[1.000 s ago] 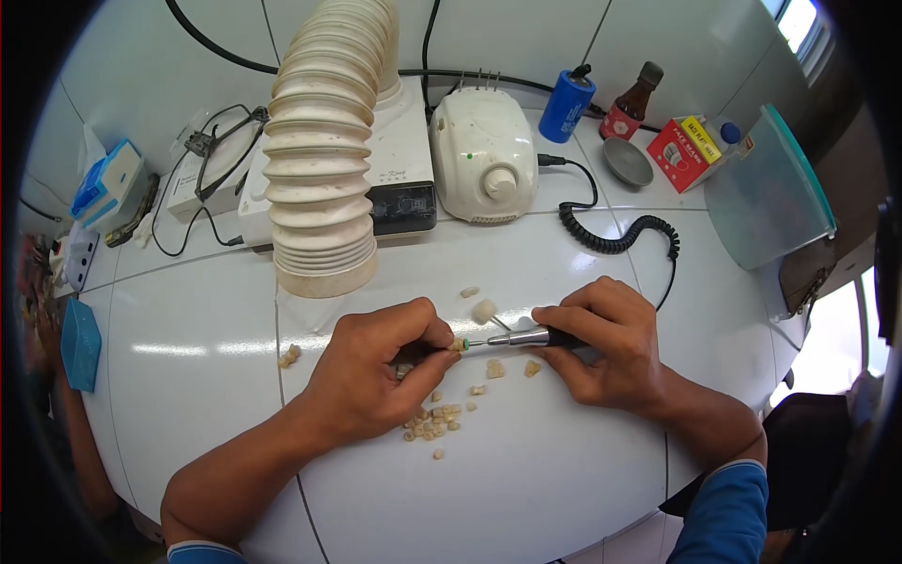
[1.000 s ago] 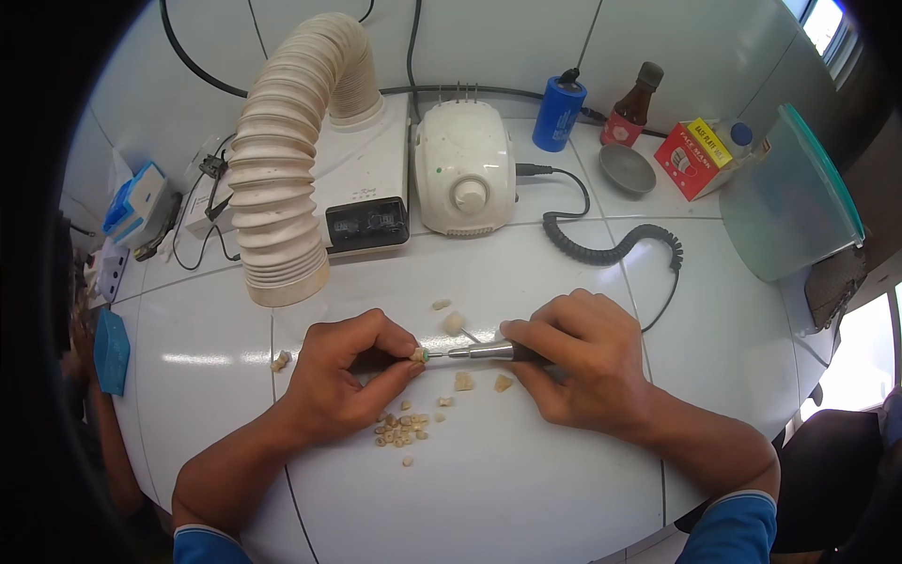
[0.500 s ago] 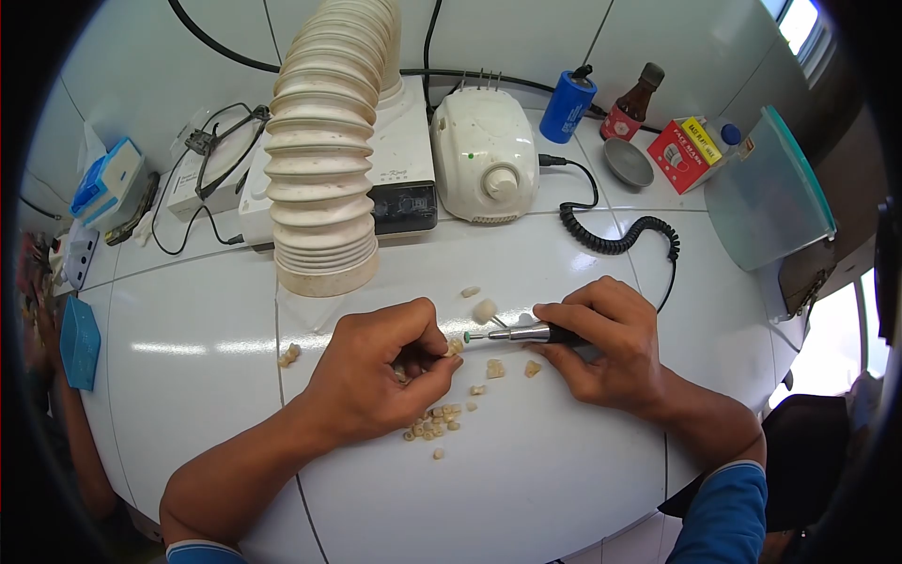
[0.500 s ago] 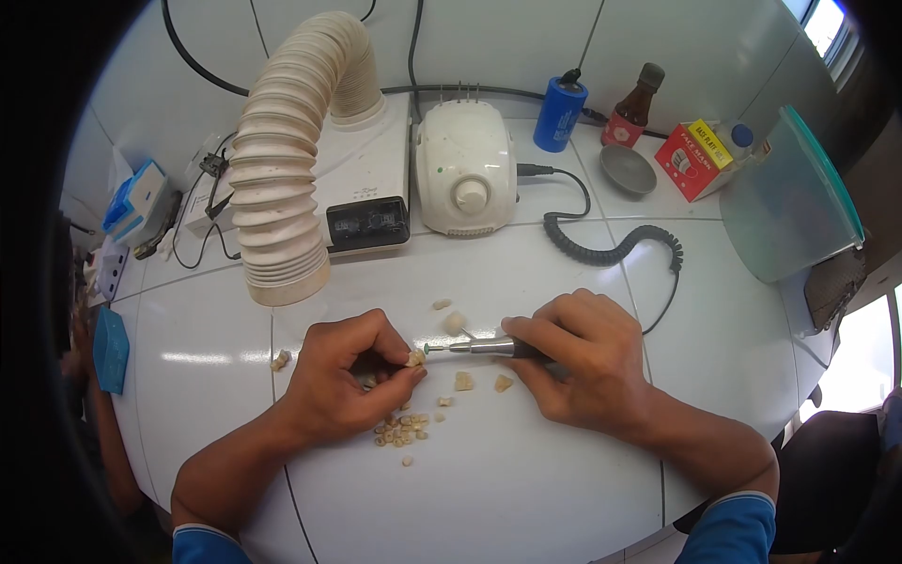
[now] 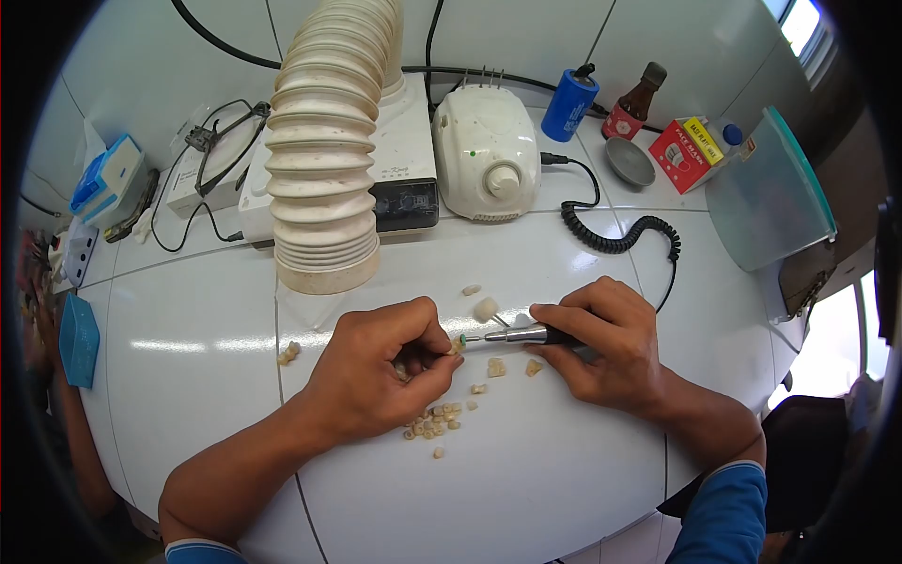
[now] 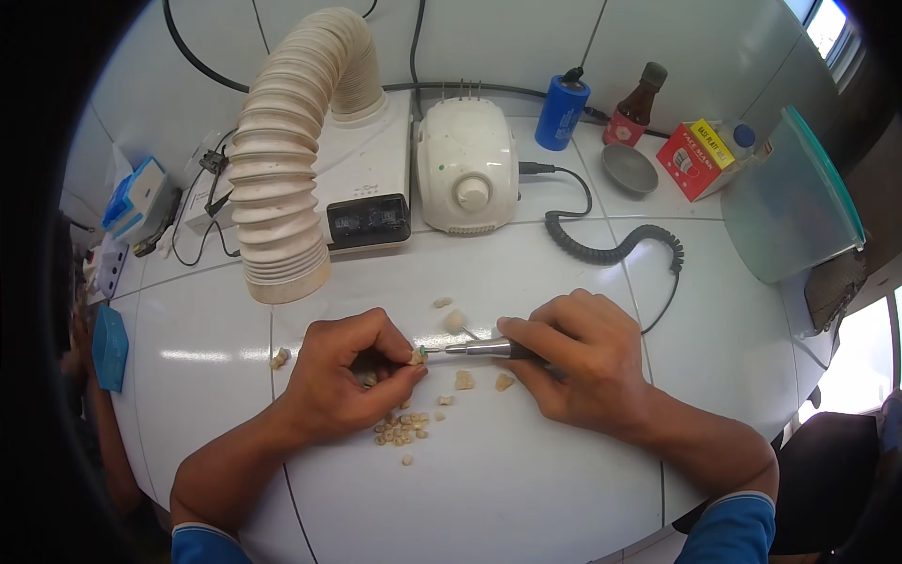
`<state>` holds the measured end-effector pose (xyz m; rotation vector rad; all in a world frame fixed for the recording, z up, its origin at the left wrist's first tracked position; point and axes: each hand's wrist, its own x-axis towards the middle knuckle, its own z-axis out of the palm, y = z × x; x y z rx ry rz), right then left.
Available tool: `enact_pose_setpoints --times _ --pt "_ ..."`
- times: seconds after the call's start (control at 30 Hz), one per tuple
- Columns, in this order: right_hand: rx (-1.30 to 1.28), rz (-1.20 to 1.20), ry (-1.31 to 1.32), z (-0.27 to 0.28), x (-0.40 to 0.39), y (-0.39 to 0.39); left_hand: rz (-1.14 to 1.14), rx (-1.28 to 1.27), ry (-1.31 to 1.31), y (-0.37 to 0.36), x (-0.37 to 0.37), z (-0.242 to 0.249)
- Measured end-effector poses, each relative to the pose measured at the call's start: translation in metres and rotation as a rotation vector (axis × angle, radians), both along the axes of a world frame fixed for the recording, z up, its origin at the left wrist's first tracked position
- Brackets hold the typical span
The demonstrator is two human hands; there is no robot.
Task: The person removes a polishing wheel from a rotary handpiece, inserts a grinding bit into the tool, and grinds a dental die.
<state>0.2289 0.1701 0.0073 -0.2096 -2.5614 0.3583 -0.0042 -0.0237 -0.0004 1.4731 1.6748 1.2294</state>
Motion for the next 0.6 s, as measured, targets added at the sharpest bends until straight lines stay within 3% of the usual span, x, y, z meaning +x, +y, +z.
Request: enact_pose_setpoints --times 0.6 --pt "-0.032 0.013 -0.005 0.0019 0.0014 0.0032 -0.014 -0.006 0.054 -0.0001 -0.0014 -0.0008"
